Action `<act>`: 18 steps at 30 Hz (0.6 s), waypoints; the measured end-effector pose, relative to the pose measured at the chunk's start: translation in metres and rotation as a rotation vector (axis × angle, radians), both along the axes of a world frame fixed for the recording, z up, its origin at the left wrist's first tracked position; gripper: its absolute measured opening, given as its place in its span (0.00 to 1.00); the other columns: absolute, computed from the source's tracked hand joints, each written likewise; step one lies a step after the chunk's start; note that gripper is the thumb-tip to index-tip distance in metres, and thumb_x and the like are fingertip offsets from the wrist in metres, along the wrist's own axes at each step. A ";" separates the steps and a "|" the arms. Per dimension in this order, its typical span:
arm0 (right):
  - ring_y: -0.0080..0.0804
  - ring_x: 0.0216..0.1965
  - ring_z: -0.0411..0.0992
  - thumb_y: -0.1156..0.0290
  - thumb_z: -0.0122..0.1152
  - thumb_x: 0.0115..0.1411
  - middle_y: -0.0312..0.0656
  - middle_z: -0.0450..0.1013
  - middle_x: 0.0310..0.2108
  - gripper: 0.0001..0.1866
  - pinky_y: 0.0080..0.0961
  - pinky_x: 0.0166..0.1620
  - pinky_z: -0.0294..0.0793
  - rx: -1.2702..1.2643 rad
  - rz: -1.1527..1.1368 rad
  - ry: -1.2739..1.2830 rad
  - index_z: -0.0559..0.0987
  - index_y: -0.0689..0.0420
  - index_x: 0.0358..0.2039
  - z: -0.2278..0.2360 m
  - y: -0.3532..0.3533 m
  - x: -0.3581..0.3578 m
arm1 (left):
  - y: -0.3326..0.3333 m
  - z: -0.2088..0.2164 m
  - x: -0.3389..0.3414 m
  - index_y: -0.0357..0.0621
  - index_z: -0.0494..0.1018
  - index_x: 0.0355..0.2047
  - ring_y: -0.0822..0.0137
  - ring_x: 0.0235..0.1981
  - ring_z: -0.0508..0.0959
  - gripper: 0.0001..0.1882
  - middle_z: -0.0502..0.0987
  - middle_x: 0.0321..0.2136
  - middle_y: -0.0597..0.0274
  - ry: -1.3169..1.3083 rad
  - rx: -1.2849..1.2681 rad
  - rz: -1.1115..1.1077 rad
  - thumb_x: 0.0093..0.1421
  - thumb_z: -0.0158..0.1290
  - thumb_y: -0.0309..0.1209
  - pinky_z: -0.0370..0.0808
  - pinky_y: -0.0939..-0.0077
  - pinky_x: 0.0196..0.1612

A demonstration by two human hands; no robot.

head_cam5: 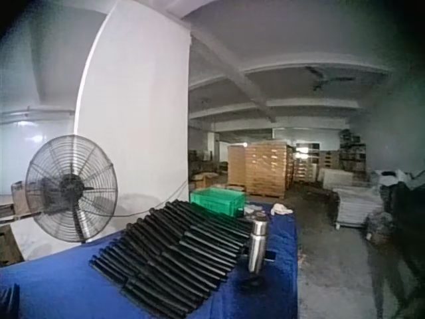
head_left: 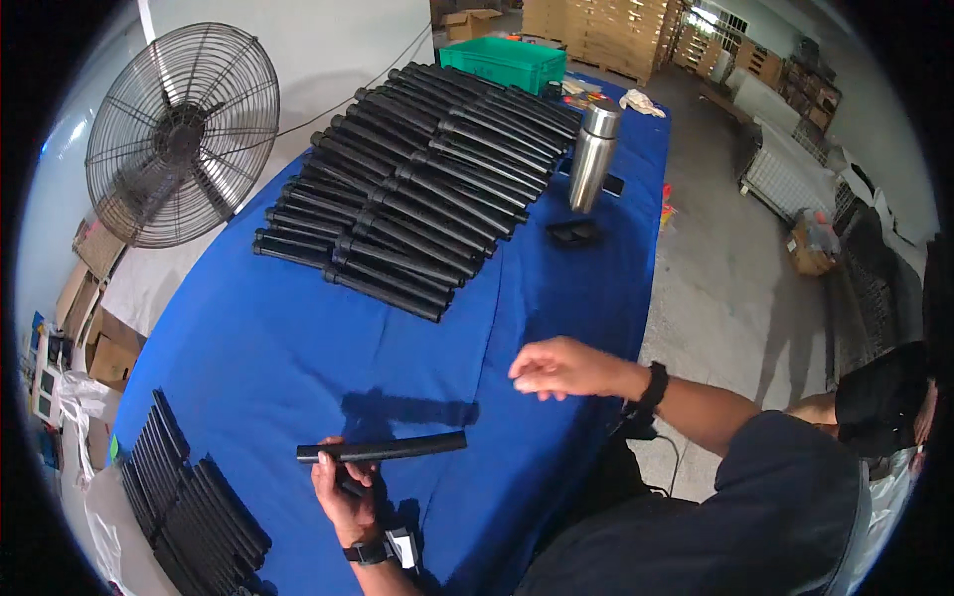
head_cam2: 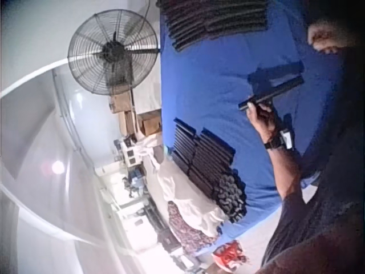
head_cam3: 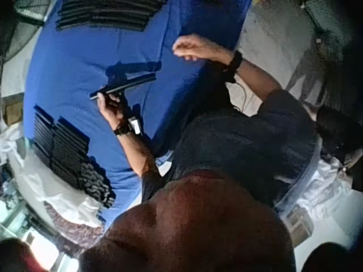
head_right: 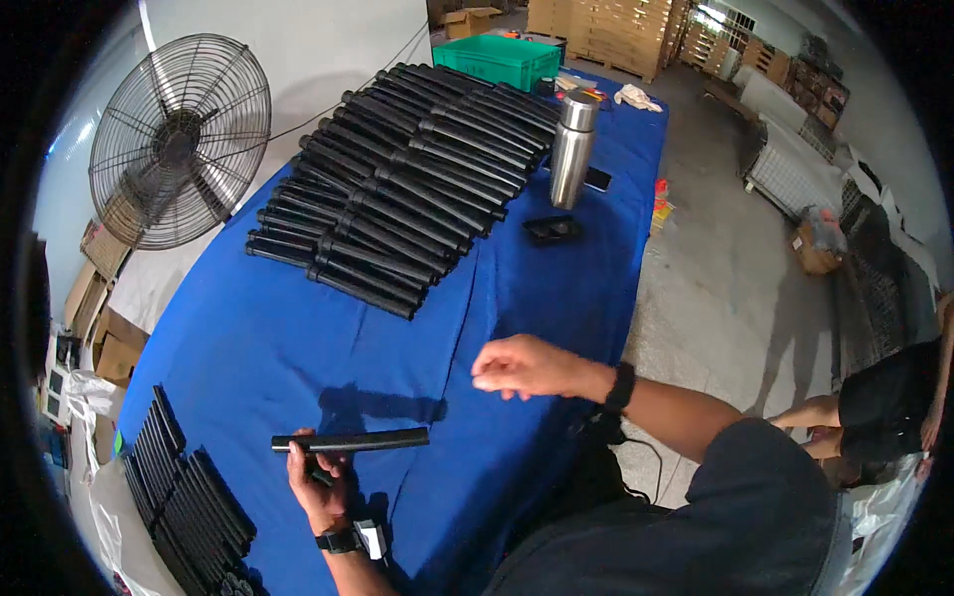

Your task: The person repeatedly picks up a black cylindrical pole and a small circular cap, then fits the cap onto the pole's end. They place the assembled unit on a growing stack on the right side of the table. The process is repeated multiple times with consistent hand motions.

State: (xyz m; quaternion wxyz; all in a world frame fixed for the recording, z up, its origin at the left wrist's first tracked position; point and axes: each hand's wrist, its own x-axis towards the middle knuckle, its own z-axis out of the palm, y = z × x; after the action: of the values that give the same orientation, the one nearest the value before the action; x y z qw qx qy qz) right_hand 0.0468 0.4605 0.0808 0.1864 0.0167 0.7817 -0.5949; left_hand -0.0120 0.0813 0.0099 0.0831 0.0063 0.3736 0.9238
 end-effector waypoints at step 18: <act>0.21 0.26 0.72 0.59 0.57 0.71 0.40 0.74 0.35 0.20 0.24 0.26 0.71 -0.296 0.478 -0.196 0.70 0.60 0.54 -0.015 -0.147 -0.055 | 0.008 0.011 -0.012 0.34 0.71 0.52 0.69 0.14 0.70 0.22 0.70 0.13 0.63 0.115 -0.129 -0.147 0.70 0.51 0.42 0.73 0.71 0.26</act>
State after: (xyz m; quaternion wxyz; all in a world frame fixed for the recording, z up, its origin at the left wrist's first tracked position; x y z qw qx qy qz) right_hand -0.0078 0.3135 0.0655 0.3964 -0.1380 0.6463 -0.6373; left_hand -0.0238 0.0893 0.0213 0.1292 0.0811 0.4350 0.8874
